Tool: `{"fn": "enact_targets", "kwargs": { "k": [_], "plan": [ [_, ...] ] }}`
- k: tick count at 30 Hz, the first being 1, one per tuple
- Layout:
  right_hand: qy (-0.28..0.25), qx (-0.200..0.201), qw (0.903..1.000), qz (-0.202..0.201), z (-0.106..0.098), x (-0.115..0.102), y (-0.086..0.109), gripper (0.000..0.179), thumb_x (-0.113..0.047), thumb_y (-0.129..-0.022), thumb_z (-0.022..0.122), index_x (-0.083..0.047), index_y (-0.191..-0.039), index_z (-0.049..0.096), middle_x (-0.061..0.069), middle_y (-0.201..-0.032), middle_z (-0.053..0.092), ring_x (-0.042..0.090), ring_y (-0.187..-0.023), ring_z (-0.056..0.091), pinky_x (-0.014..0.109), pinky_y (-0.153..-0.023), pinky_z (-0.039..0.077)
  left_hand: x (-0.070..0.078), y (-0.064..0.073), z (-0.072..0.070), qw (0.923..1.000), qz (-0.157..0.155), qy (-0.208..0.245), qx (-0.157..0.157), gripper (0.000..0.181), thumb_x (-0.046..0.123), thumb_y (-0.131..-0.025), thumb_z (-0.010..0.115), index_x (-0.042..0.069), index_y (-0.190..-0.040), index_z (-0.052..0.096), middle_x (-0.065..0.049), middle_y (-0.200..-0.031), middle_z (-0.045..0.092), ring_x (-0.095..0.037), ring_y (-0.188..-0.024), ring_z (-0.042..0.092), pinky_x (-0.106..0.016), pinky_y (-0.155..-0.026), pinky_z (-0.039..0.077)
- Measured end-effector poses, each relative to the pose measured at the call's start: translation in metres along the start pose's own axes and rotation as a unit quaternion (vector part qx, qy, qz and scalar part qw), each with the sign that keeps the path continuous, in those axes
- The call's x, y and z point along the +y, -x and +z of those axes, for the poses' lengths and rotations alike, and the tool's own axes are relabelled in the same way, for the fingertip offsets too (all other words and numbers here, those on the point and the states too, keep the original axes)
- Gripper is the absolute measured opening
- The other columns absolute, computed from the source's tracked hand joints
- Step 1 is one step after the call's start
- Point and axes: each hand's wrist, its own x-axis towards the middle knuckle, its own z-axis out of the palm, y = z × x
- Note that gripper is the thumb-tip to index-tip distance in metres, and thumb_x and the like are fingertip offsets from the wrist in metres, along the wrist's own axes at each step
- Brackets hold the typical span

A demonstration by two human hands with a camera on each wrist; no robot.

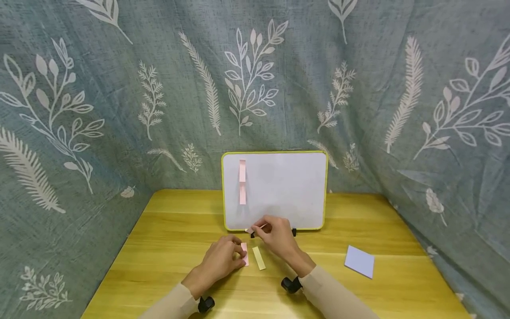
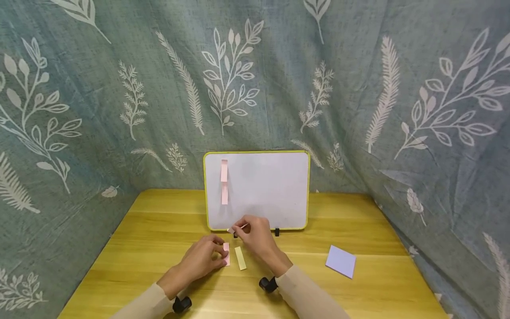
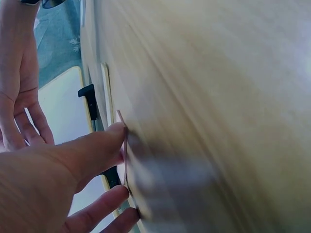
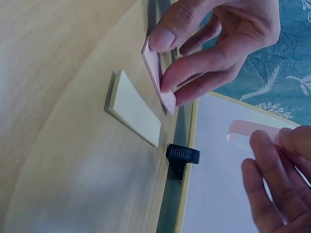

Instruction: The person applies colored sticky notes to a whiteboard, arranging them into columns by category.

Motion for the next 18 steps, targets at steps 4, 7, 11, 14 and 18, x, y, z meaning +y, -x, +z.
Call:
{"fn": "enact_targets", "kwargs": {
  "k": [4,7,11,14,18],
  "plan": [
    [-0.014,0.012,0.9997,-0.018,0.003,-0.002,0.002,0.004,-0.013,-0.106,0.088,-0.011,-0.103,0.087,0.005,-0.098,0.091,0.021,-0.081,0.089,0.019,-0.071,0.065,-0.004,0.000,0.001,0.9999,-0.013,0.005,0.001,0.010,0.027,-0.097,0.098,0.019,-0.101,0.095,-0.012,-0.135,0.083,-0.036,-0.121,0.079,-0.060,-0.096,0.068],
    [-0.026,0.023,0.9988,-0.035,0.003,-0.004,0.002,0.002,-0.010,-0.104,0.089,-0.011,-0.103,0.089,0.005,-0.103,0.091,0.020,-0.083,0.090,0.020,-0.075,0.068,-0.006,-0.001,-0.001,0.9998,-0.016,0.014,0.002,0.011,0.030,-0.102,0.093,0.020,-0.104,0.095,-0.011,-0.136,0.083,-0.034,-0.124,0.079,-0.060,-0.100,0.067],
    [-0.040,0.034,0.9973,-0.052,0.004,-0.006,0.001,0.007,-0.003,-0.102,0.089,-0.010,-0.103,0.089,0.008,-0.109,0.092,0.021,-0.087,0.090,0.021,-0.080,0.069,-0.008,-0.004,-0.006,0.9996,-0.009,0.012,0.025,0.015,0.030,-0.107,0.088,0.018,-0.111,0.094,-0.009,-0.133,0.085,-0.033,-0.125,0.080,-0.061,-0.104,0.066],
    [-0.041,0.040,0.9963,-0.065,0.006,-0.003,0.000,0.006,-0.001,-0.102,0.089,-0.007,-0.103,0.089,0.010,-0.110,0.092,0.022,-0.088,0.091,0.019,-0.080,0.069,-0.010,-0.006,-0.011,0.9980,-0.014,0.007,0.061,0.014,0.028,-0.106,0.089,0.016,-0.114,0.093,-0.007,-0.128,0.085,-0.032,-0.120,0.082,-0.058,-0.102,0.067],
    [-0.036,0.049,0.9946,-0.083,0.012,0.000,0.001,0.006,0.000,-0.101,0.089,-0.005,-0.103,0.089,0.011,-0.111,0.091,0.024,-0.090,0.091,0.020,-0.081,0.070,-0.015,-0.011,-0.019,0.9918,-0.036,0.030,0.119,0.015,0.023,-0.105,0.091,0.016,-0.118,0.090,-0.005,-0.125,0.082,-0.032,-0.114,0.083,-0.053,-0.097,0.068]
  ]
}}
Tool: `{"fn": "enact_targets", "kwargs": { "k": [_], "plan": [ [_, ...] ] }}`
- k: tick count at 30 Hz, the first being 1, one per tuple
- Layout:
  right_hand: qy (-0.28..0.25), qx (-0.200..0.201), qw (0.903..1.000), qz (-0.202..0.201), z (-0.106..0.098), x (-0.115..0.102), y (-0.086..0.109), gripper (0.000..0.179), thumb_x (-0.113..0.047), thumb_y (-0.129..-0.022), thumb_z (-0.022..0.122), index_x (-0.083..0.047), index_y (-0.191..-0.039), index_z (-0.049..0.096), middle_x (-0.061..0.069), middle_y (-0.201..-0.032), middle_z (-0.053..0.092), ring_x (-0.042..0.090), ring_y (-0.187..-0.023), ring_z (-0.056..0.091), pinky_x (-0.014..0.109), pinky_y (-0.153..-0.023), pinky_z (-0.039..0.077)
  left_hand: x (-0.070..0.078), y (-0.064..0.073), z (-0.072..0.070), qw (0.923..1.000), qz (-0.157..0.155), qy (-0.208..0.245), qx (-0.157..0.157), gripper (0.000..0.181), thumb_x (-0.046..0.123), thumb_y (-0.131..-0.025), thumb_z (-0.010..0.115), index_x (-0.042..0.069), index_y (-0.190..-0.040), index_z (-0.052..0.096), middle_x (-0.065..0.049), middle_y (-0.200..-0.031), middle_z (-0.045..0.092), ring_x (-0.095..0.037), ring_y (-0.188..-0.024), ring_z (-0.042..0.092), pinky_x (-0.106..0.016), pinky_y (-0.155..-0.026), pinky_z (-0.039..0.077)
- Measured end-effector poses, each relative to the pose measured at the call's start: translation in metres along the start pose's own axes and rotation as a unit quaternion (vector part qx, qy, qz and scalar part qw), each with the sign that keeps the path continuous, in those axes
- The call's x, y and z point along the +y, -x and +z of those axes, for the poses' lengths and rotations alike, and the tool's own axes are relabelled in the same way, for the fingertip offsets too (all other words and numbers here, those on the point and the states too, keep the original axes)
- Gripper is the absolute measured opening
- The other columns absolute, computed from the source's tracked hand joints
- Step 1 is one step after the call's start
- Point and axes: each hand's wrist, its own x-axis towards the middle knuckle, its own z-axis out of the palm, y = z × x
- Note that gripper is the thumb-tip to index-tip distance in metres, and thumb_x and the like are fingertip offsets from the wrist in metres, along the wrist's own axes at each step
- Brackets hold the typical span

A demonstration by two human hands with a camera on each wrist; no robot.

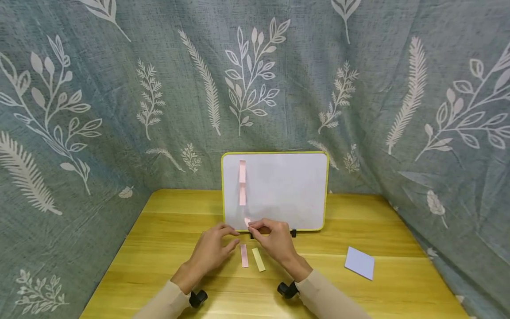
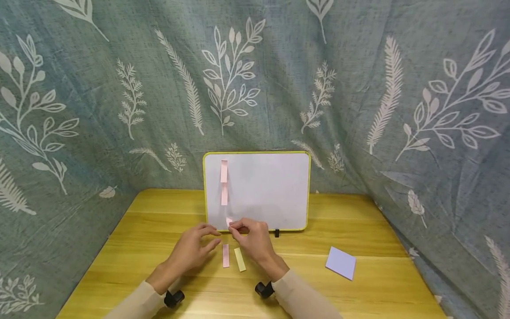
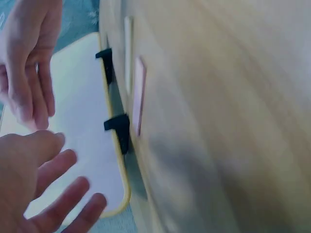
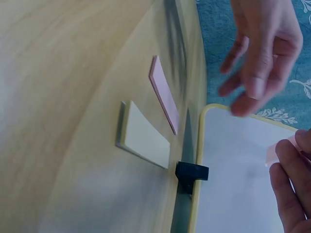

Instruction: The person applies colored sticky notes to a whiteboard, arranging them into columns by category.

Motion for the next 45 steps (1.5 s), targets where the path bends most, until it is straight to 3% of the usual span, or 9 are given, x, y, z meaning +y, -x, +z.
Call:
{"fn": "enact_targets", "kwargs": {
  "k": [6,9,13,16,23,28,35,45],
  "plan": [
    [0.004,0.015,0.9994,-0.029,0.009,0.001,0.000,0.005,0.002,-0.099,0.090,-0.002,-0.101,0.089,0.015,-0.114,0.091,0.029,-0.096,0.091,0.027,-0.080,0.072,-0.007,-0.012,-0.011,0.9965,-0.030,0.036,0.070,0.037,0.023,-0.106,0.089,0.019,-0.142,0.082,-0.011,-0.141,0.071,-0.034,-0.117,0.078,-0.044,-0.090,0.066],
    [0.004,0.018,0.9993,-0.033,0.012,0.002,-0.002,0.004,0.003,-0.100,0.090,0.000,-0.102,0.089,0.018,-0.116,0.090,0.032,-0.099,0.091,0.035,-0.081,0.073,-0.011,-0.021,-0.015,0.9941,-0.024,0.033,0.100,0.054,0.023,-0.105,0.091,0.021,-0.156,0.074,-0.018,-0.154,0.064,-0.040,-0.126,0.075,-0.052,-0.097,0.068],
    [0.012,0.022,0.9992,-0.030,0.016,0.003,-0.005,0.005,0.002,-0.100,0.090,0.001,-0.105,0.089,0.019,-0.118,0.090,0.031,-0.100,0.091,0.038,-0.083,0.074,-0.017,-0.036,-0.017,0.9925,-0.011,0.036,0.117,0.072,0.020,-0.103,0.093,0.025,-0.169,0.064,-0.026,-0.164,0.056,-0.048,-0.136,0.070,-0.063,-0.106,0.066],
    [0.017,0.022,0.9993,-0.023,0.018,0.004,-0.005,0.006,0.001,-0.100,0.090,0.001,-0.106,0.090,0.018,-0.118,0.090,0.029,-0.100,0.091,0.034,-0.085,0.073,-0.020,-0.047,-0.017,0.9929,0.003,0.050,0.108,0.080,0.017,-0.103,0.093,0.027,-0.174,0.057,-0.028,-0.165,0.054,-0.050,-0.136,0.070,-0.062,-0.102,0.067],
    [0.034,0.029,0.9989,-0.016,0.023,0.006,-0.005,0.006,0.001,-0.099,0.091,-0.001,-0.104,0.090,0.015,-0.119,0.090,0.027,-0.102,0.091,0.031,-0.091,0.072,-0.021,-0.066,-0.014,0.9948,0.013,0.066,0.076,0.088,0.015,-0.105,0.089,0.027,-0.181,0.046,-0.028,-0.157,0.055,-0.042,-0.107,0.074,-0.046,-0.089,0.067],
    [0.041,0.029,0.9985,-0.021,0.026,0.009,-0.007,0.006,-0.002,-0.100,0.091,-0.001,-0.106,0.090,0.015,-0.120,0.090,0.027,-0.105,0.091,0.029,-0.092,0.071,-0.023,-0.070,-0.012,0.9954,0.002,0.056,0.078,0.091,0.016,-0.106,0.089,0.030,-0.183,0.043,-0.025,-0.148,0.059,-0.034,-0.097,0.069,-0.036,-0.082,0.060],
    [0.046,0.037,0.9973,-0.043,0.028,0.011,-0.013,0.006,0.001,-0.099,0.091,-0.001,-0.104,0.090,0.016,-0.118,0.090,0.029,-0.102,0.091,0.032,-0.089,0.072,-0.025,-0.075,-0.014,0.9967,0.006,0.033,0.074,0.098,0.017,-0.106,0.089,0.034,-0.186,0.034,-0.024,-0.140,0.060,-0.025,-0.086,0.064,-0.036,-0.077,0.058],
    [0.035,0.034,0.9981,-0.038,0.032,0.013,-0.017,0.007,0.003,-0.098,0.092,-0.002,-0.103,0.090,0.016,-0.117,0.090,0.029,-0.104,0.091,0.034,-0.090,0.072,-0.024,-0.082,-0.014,0.9982,0.001,0.016,0.058,0.108,0.019,-0.104,0.092,0.037,-0.188,0.025,-0.023,-0.133,0.061,-0.017,-0.073,0.051,-0.033,-0.068,0.052]
  ]
}}
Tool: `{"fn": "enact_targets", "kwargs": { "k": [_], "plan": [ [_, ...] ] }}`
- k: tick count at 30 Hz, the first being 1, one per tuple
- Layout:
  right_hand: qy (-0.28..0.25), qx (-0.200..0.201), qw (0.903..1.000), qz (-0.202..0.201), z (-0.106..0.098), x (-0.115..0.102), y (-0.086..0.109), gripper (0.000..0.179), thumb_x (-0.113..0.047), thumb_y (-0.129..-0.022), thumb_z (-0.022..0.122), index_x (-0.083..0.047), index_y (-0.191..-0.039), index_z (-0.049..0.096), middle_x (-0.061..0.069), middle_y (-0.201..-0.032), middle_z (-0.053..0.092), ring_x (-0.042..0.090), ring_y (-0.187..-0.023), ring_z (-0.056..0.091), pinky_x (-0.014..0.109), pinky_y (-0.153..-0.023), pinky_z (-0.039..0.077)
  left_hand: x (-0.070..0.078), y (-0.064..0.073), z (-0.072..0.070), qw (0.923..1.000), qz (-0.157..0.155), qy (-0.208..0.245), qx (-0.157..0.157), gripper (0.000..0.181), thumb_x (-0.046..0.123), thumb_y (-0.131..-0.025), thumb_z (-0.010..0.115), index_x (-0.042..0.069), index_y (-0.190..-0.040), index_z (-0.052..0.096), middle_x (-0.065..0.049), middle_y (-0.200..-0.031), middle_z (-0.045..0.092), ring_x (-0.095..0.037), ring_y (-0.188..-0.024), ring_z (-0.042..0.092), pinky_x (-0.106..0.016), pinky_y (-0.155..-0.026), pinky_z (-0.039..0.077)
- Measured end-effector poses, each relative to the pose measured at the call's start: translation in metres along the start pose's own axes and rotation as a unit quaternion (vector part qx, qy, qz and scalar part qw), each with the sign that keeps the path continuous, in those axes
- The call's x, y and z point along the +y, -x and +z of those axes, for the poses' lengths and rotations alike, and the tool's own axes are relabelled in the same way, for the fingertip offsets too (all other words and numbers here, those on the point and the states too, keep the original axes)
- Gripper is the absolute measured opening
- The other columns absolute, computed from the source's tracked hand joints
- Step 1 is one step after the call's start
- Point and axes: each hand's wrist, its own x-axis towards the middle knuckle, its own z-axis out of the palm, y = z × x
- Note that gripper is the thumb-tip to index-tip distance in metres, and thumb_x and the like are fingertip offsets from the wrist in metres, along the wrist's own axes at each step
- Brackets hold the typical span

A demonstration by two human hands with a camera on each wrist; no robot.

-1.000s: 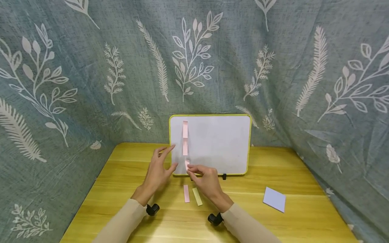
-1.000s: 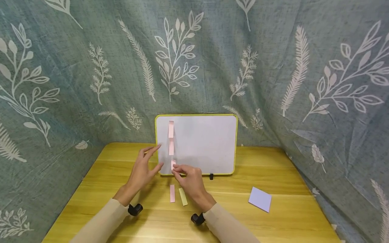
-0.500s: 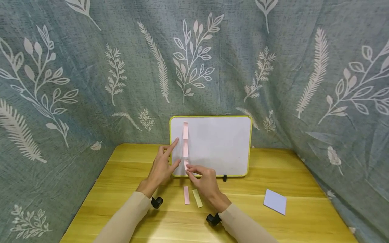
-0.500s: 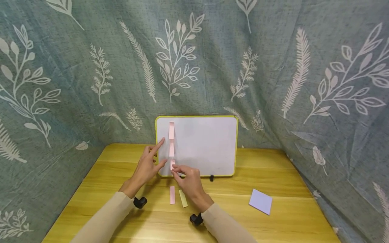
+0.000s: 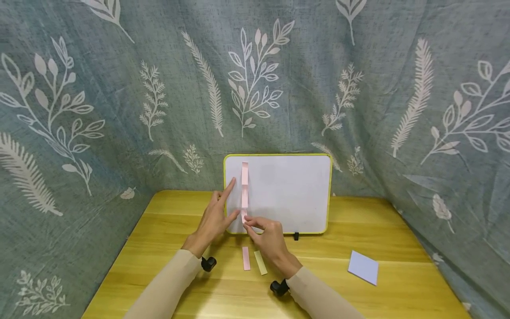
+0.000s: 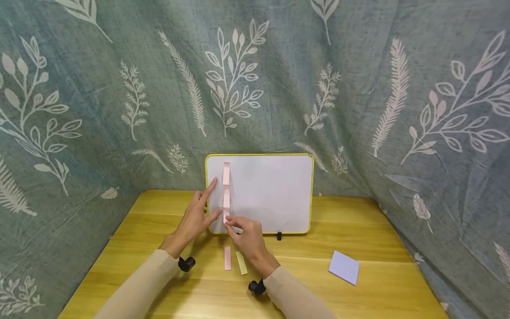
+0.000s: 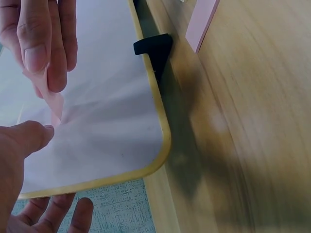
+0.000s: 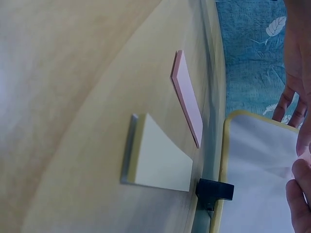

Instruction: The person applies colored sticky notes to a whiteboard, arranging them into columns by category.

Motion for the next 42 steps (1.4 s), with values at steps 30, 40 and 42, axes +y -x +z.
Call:
{"fn": "enact_targets", "kwargs": {
  "k": [30,40,42],
  "plan": [
    [0.013,-0.011,0.9998,0.006,0.002,0.006,-0.002,0.007,-0.001,-0.099,0.092,0.000,-0.106,0.090,0.017,-0.120,0.089,0.029,-0.108,0.090,0.034,-0.092,0.072,0.003,-0.002,0.009,0.9997,-0.013,0.010,0.016,0.114,0.020,-0.102,0.094,0.039,-0.188,0.021,-0.023,-0.128,0.059,-0.022,-0.077,0.056,-0.038,-0.071,0.056],
    [0.025,-0.010,0.9996,-0.001,0.002,0.005,0.000,0.008,0.000,-0.099,0.092,0.001,-0.106,0.090,0.016,-0.121,0.090,0.031,-0.108,0.090,0.037,-0.092,0.073,0.004,-0.006,0.017,0.9996,-0.020,0.017,0.010,0.125,0.027,-0.099,0.097,0.043,-0.189,0.010,-0.019,-0.127,0.054,-0.021,-0.077,0.049,-0.036,-0.073,0.049],
    [0.025,-0.015,0.9996,0.002,0.003,0.005,0.001,0.008,-0.001,-0.099,0.092,0.001,-0.107,0.090,0.016,-0.121,0.090,0.031,-0.109,0.090,0.037,-0.092,0.073,0.004,-0.008,0.019,0.9996,-0.023,0.013,0.010,0.130,0.027,-0.098,0.098,0.044,-0.189,0.007,-0.019,-0.126,0.054,-0.022,-0.076,0.049,-0.037,-0.072,0.050]
  ]
}}
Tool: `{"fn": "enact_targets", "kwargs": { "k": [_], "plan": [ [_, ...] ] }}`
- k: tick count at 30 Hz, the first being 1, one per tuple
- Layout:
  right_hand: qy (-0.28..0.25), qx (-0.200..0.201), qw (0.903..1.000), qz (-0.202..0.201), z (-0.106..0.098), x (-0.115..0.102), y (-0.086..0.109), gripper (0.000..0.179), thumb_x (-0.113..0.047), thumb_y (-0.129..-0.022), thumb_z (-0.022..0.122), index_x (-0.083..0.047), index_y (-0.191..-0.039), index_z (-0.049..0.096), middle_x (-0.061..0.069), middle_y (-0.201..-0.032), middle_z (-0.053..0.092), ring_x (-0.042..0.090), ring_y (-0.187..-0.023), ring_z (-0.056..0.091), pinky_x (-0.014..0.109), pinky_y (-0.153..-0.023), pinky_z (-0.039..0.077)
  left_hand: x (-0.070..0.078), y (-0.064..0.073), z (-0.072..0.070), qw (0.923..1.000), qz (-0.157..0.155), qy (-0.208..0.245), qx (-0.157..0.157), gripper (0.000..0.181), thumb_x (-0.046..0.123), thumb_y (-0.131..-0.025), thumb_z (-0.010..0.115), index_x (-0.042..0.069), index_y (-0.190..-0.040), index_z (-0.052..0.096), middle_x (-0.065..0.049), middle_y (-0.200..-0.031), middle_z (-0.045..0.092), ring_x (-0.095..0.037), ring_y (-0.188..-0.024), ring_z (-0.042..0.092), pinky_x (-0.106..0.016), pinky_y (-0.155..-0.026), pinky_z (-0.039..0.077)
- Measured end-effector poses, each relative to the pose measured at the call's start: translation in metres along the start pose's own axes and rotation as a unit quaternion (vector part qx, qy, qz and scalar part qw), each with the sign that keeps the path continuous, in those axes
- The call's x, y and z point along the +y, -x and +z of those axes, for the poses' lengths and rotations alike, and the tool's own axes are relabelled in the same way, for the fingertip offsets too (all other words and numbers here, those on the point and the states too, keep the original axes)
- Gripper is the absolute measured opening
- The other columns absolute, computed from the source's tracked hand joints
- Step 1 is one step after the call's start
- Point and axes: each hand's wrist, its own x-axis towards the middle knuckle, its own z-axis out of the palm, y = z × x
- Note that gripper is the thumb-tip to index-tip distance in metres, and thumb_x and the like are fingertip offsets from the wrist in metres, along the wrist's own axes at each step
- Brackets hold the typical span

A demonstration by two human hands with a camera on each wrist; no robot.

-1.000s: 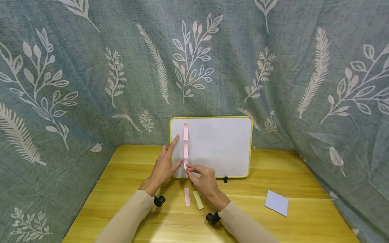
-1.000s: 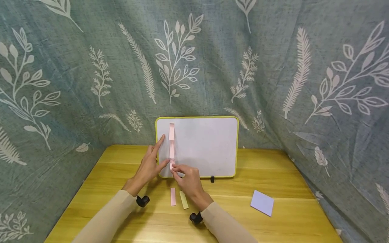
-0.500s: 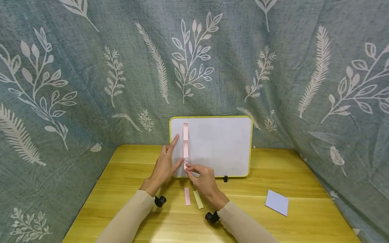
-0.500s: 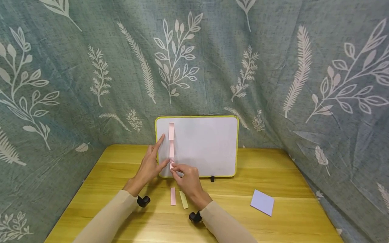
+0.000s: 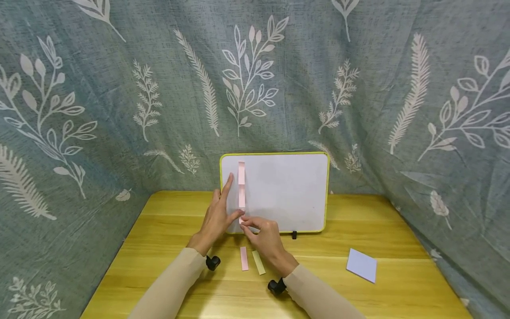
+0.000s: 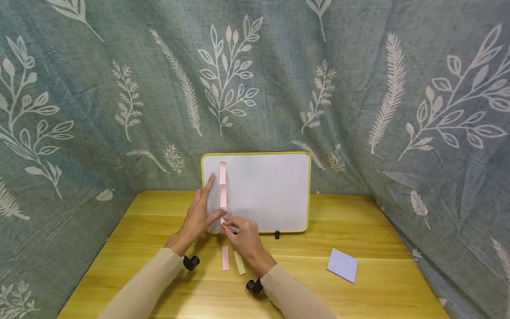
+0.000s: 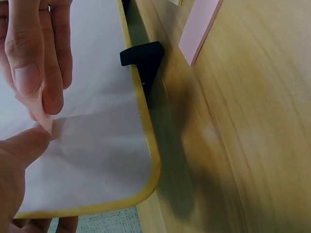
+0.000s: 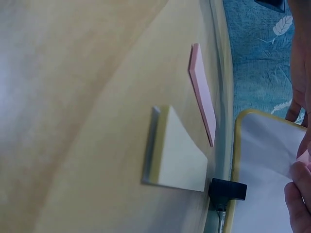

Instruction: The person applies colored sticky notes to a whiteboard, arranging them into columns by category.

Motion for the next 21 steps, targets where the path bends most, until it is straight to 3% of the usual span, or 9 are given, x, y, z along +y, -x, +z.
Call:
{"fn": "enact_targets", "kwargs": {
  "k": [7,11,17,21],
  "plan": [
    [-0.004,-0.013,0.9999,0.001,0.001,-0.001,0.002,0.008,0.000,-0.099,0.091,0.000,-0.107,0.090,0.016,-0.122,0.089,0.031,-0.110,0.090,0.037,-0.092,0.073,-0.001,-0.002,0.004,0.9997,-0.013,-0.001,0.020,0.138,0.030,-0.094,0.101,0.045,-0.188,0.002,-0.022,-0.131,0.060,-0.028,-0.079,0.057,-0.045,-0.076,0.057],
    [0.006,-0.016,0.9999,-0.002,0.000,0.000,0.003,0.009,0.000,-0.098,0.092,-0.001,-0.107,0.090,0.016,-0.121,0.089,0.030,-0.109,0.090,0.037,-0.092,0.073,-0.001,-0.003,0.008,0.9996,-0.014,0.005,0.024,0.137,0.033,-0.094,0.100,0.044,-0.188,0.001,-0.023,-0.133,0.062,-0.036,-0.089,0.065,-0.053,-0.084,0.062],
    [0.009,-0.016,0.9998,-0.004,0.001,0.003,0.003,0.007,0.001,-0.099,0.091,0.000,-0.106,0.090,0.017,-0.121,0.089,0.031,-0.109,0.090,0.037,-0.092,0.073,0.000,-0.003,0.011,0.9993,-0.012,0.024,0.026,0.131,0.025,-0.099,0.097,0.045,-0.188,0.003,-0.027,-0.157,0.063,-0.048,-0.113,0.076,-0.062,-0.100,0.066],
    [0.018,-0.025,0.9995,-0.003,0.001,0.003,0.001,0.007,0.000,-0.100,0.090,0.000,-0.106,0.090,0.016,-0.122,0.089,0.032,-0.113,0.089,0.039,-0.095,0.072,0.000,-0.004,0.011,0.9992,-0.015,0.029,0.023,0.130,0.022,-0.100,0.095,0.046,-0.188,0.002,-0.026,-0.162,0.061,-0.048,-0.115,0.076,-0.062,-0.102,0.066]
  ]
}}
